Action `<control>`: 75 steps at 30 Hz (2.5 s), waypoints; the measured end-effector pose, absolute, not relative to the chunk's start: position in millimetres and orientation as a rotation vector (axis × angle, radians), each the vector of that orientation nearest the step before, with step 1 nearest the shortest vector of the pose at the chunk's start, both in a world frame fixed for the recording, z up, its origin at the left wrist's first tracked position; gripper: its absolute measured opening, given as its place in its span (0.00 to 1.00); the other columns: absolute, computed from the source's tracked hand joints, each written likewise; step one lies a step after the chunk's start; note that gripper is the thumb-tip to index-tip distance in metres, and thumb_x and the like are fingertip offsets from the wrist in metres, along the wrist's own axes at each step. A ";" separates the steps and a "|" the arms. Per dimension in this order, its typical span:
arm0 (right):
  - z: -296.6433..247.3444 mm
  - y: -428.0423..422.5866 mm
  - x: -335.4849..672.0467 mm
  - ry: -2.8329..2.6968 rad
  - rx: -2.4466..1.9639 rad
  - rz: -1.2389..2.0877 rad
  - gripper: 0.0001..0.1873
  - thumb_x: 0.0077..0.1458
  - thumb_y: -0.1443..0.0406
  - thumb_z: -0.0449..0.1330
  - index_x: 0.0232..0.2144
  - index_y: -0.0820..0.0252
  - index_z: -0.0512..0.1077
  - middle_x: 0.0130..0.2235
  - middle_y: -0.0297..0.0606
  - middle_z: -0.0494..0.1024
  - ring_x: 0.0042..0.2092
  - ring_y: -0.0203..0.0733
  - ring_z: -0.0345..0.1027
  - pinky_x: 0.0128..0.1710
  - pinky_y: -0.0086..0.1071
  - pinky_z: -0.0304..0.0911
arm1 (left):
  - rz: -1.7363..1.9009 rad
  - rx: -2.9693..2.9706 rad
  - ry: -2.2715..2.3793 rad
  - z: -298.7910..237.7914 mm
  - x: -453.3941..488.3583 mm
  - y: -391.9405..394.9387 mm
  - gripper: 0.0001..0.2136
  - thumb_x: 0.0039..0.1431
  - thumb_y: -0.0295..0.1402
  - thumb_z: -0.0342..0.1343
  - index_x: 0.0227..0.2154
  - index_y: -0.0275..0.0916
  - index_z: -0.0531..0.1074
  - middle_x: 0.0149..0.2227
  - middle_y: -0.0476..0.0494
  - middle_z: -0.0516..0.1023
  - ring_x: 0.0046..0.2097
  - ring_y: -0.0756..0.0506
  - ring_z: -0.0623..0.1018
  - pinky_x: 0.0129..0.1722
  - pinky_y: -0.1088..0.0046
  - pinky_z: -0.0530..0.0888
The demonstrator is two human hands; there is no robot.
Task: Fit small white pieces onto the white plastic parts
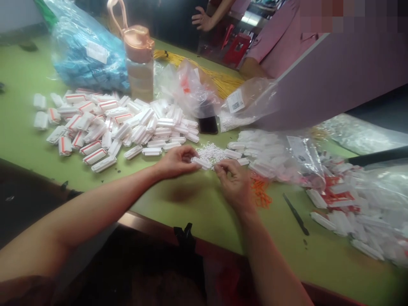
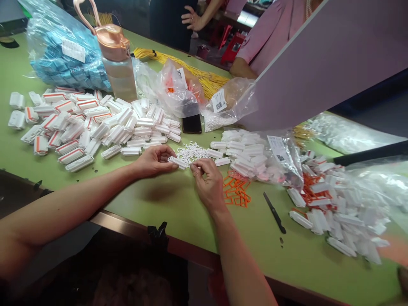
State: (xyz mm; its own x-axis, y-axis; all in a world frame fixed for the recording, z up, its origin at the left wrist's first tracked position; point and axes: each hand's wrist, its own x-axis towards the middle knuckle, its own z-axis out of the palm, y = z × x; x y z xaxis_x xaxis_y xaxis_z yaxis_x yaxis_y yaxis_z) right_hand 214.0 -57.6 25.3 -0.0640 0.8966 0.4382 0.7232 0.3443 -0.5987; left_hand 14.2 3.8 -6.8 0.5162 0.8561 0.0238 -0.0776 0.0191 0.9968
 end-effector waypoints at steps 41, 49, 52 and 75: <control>25.3 -58.6 234.7 -1.763 -1.732 0.221 0.15 0.59 0.57 0.53 0.34 0.57 0.76 0.37 0.42 0.78 0.39 0.44 0.70 0.40 0.37 0.62 | 0.917 1.204 0.758 -4.2 15.4 3.8 0.19 0.40 0.36 0.69 0.33 0.33 0.70 0.30 0.48 0.77 0.29 0.54 0.75 0.29 0.80 0.70; 20.5 -59.0 236.7 -2.021 -1.823 0.266 0.12 0.58 0.58 0.53 0.32 0.55 0.75 0.38 0.39 0.79 0.41 0.46 0.70 0.40 0.38 0.59 | 0.899 1.252 0.778 -6.6 14.9 3.5 0.19 0.41 0.38 0.68 0.34 0.34 0.70 0.32 0.47 0.77 0.30 0.54 0.75 0.30 0.79 0.70; 20.7 -58.1 237.8 -1.995 -1.824 0.266 0.14 0.59 0.57 0.52 0.31 0.56 0.74 0.37 0.40 0.79 0.41 0.45 0.70 0.40 0.38 0.59 | 0.898 1.265 0.790 -6.8 14.2 3.5 0.20 0.41 0.39 0.69 0.34 0.34 0.71 0.33 0.46 0.76 0.30 0.54 0.75 0.31 0.78 0.70; 20.2 -57.7 241.3 -1.946 -1.971 0.265 0.14 0.58 0.58 0.52 0.33 0.56 0.75 0.39 0.41 0.79 0.40 0.47 0.70 0.40 0.40 0.58 | 0.885 1.235 0.774 -6.0 14.6 3.1 0.19 0.41 0.36 0.69 0.33 0.34 0.69 0.28 0.50 0.75 0.27 0.56 0.73 0.28 0.81 0.68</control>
